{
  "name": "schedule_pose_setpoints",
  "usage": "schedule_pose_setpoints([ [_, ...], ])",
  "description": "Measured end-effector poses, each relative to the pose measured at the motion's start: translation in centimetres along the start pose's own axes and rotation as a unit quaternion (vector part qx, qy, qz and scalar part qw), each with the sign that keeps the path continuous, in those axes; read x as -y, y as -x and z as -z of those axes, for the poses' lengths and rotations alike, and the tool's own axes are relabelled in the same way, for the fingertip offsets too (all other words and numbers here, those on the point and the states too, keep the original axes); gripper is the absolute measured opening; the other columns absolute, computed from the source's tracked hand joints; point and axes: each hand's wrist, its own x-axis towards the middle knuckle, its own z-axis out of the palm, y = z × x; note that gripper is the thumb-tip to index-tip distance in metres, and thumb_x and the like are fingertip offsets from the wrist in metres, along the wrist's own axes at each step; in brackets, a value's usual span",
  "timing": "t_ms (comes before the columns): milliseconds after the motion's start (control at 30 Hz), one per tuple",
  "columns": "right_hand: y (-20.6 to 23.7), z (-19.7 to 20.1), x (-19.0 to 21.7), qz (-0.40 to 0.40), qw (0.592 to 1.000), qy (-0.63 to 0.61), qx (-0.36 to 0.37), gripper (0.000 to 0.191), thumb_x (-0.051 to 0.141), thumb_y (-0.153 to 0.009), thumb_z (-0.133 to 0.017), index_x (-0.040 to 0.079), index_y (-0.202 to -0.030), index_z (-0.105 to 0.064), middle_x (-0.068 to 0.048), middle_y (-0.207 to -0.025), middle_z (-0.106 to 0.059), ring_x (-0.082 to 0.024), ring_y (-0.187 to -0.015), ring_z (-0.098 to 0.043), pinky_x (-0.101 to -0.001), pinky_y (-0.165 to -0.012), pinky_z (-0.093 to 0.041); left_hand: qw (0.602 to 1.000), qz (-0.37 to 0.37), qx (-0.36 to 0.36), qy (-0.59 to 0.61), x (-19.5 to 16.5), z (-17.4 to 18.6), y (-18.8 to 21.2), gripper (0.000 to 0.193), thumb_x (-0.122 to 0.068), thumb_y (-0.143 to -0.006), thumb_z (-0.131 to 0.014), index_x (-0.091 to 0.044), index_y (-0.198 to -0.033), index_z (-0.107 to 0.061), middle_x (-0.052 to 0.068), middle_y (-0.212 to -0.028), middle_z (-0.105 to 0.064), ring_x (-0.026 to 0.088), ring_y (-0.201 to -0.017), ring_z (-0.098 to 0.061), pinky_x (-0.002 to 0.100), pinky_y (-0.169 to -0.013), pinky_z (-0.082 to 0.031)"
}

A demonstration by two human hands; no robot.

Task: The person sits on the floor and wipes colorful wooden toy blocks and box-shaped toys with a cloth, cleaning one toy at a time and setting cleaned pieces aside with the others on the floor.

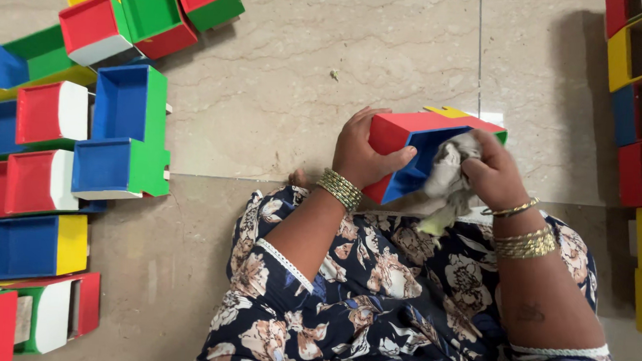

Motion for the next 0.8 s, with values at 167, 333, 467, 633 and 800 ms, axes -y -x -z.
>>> schedule_pose_setpoints([
  [167,0.9,-3.8,1.3,0.082,0.878,0.471,0.001,0.035,0.022,-0.084,-0.065,0.012,-0.118,-0.067,-0.012,-0.115,-0.072,-0.033,-0.118,-0.064,-0.0457,-0.101,-0.05,0.999,-0.039,0.028,-0.019,-0.6,0.0,-0.7,0.064,-0.05,-0.066,-0.087,-0.007,-0.111,-0.072,0.016,-0.123,-0.073,0.035,-0.124,-0.066,0.047,-0.121,-0.043],
  [333,-1.4,-7.3,-2.4,0.268,0.809,0.52,0.047,0.058,0.03,-0.08,-0.067,0.011,-0.135,-0.062,-0.021,-0.138,-0.064,-0.04,-0.132,-0.048,-0.0611,-0.106,-0.034,0.991,-0.068,0.106,-0.053,-1.9,0.2,0.2,0.078,-0.052,-0.06,-0.081,-0.007,-0.122,-0.067,0.017,-0.127,-0.07,0.04,-0.136,-0.057,0.048,-0.111,-0.045],
  [467,-2.9,-5.8,-5.9,0.169,0.898,0.403,0.044,0.049,0.026,-0.087,-0.062,0.011,-0.134,-0.06,-0.015,-0.134,-0.064,-0.033,-0.124,-0.058,-0.0532,-0.101,-0.045,0.994,-0.041,0.084,-0.051,-1.8,0.0,0.1,0.08,-0.051,-0.059,-0.083,-0.006,-0.124,-0.068,0.018,-0.128,-0.07,0.042,-0.136,-0.054,0.049,-0.113,-0.046],
  [633,-1.4,-5.6,-6.1,0.059,0.955,-0.286,0.047,0.029,0.003,-0.104,-0.046,0.007,-0.132,-0.053,-0.008,-0.122,-0.061,-0.016,-0.108,-0.064,-0.0331,-0.095,-0.054,0.999,-0.004,0.044,-0.001,-0.4,-0.1,-0.3,0.071,-0.052,-0.067,-0.085,-0.006,-0.119,-0.069,0.015,-0.121,-0.073,0.037,-0.125,-0.065,0.049,-0.123,-0.042],
  [800,-1.0,-7.0,-1.4,-0.031,0.898,-0.428,-0.097,0.027,0.004,-0.1,-0.042,0.003,-0.125,-0.052,-0.01,-0.118,-0.066,-0.021,-0.106,-0.067,-0.0368,-0.094,-0.056,0.998,0.057,-0.012,-0.001,0.6,-1.1,0.0,0.075,-0.053,-0.067,-0.087,-0.005,-0.122,-0.069,0.021,-0.127,-0.067,0.038,-0.125,-0.061,0.05,-0.125,-0.032],
])
